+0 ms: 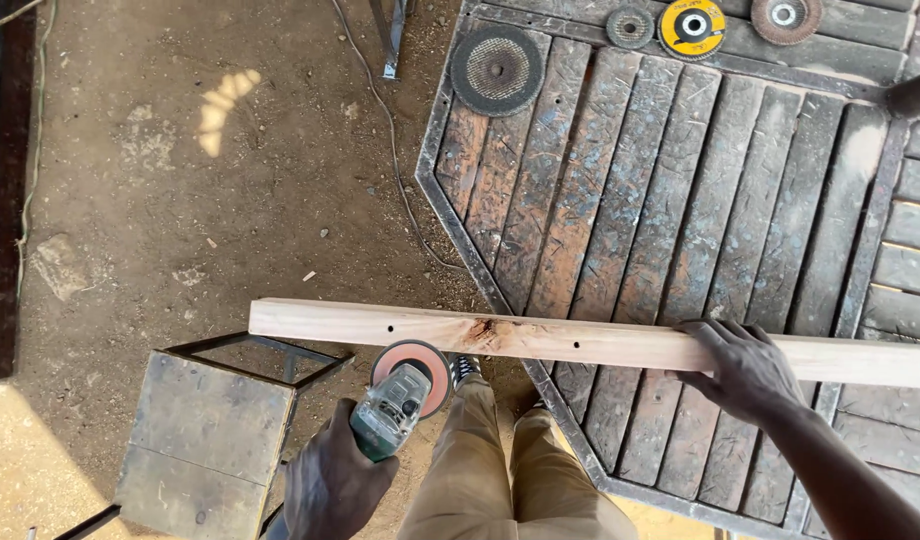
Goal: Sanding a wooden plank using an angle grinder with a sanding disc attachment
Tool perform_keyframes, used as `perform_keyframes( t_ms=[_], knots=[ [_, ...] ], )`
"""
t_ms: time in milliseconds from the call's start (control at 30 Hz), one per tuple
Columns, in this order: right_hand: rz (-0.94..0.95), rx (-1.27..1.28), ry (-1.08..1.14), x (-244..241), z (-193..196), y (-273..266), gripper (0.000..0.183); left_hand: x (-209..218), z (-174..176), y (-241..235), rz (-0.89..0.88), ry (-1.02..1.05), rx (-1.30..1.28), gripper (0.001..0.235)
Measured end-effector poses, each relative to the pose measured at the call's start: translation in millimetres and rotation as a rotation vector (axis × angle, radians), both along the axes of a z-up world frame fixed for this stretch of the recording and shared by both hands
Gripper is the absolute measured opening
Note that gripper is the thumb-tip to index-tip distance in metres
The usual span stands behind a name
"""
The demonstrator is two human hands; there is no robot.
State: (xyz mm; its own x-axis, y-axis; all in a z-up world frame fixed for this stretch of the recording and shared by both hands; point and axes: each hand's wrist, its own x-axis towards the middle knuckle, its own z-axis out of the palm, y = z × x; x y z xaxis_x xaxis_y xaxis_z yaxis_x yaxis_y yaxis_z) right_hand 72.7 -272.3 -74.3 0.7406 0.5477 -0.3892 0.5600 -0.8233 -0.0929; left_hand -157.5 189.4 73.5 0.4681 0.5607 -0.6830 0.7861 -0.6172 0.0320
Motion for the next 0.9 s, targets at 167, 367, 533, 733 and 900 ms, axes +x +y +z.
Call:
perform_keyframes(
  t_ms=[167,367,533,733,900],
  knots=[
    [-0.296,0.222,0.155,20.1,19.4,-49.9,0.076,10.8,-15.3,-2.6,-0.168,-0.019,0.032,0.052],
    [-0.616,-0.097,-0.347,36.7,-39.1,-153.2,0.063,24.8,-30.0,9.9,-0.267,0.007,0.043,0.051],
    [-0.584,-0.109,-0.556,25.9,-87.2,-174.6,0.043,28.8,-53.1,-1.5,-0.413,-0.071,0.048,0.061],
    [-0.628,-0.052,-0.549,23.5,-72.4,-163.3,0.045,74.4,-62.2,-86.0,-0.610,-0.309,-0.049,0.044],
    [-0.636,0.045,-0.563,23.5,-61.1,-154.1,0.038,125.6,-59.0,-170.2,-0.644,-0.245,-0.203,0.075]
  ],
)
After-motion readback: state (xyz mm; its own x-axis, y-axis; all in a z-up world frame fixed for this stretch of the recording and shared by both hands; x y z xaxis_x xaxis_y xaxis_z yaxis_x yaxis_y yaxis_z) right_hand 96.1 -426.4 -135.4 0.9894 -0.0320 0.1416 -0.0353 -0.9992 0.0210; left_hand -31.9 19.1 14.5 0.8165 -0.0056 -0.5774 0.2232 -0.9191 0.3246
